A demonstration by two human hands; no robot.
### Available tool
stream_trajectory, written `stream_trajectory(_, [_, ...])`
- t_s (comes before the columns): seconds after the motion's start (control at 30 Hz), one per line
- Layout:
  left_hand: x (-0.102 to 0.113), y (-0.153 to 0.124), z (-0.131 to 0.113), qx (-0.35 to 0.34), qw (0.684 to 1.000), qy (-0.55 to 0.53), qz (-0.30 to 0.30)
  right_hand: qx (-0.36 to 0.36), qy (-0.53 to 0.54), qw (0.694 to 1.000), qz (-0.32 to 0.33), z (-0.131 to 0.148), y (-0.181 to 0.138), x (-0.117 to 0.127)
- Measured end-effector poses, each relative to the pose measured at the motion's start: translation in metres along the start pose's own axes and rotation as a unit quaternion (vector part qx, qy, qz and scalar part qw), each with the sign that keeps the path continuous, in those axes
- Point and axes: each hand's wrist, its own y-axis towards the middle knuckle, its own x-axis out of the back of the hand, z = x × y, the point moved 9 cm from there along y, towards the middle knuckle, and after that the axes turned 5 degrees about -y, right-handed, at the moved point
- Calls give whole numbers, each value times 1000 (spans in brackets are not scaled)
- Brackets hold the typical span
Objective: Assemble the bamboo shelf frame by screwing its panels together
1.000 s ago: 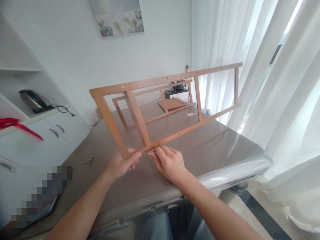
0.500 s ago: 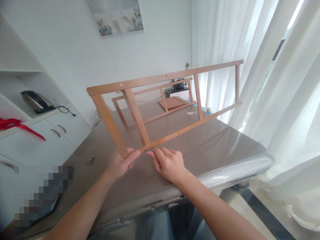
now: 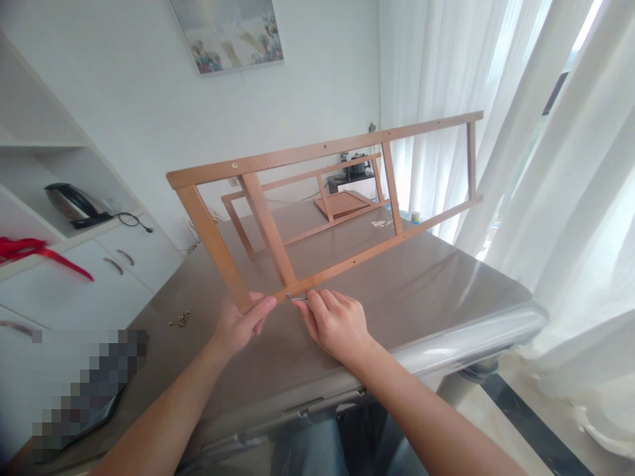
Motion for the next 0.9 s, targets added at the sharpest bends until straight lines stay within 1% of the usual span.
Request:
stream_trajectory(0.13, [2, 0, -2, -13, 1000, -3, -6, 3, 8, 1000, 2, 0, 0, 0])
stream_trajectory(0.3, [1, 0, -1, -9, 1000, -12, -7, 4, 16, 1000, 4, 0, 1, -1])
stream_trajectory(0.47, [0, 1, -5, -16, 1000, -9, -7, 7, 21, 1000, 6, 1, 0, -2])
stream_trajectory(0.9, [-1, 0, -3, -16, 1000, -10, -4, 2, 8, 1000, -10, -2, -1, -2])
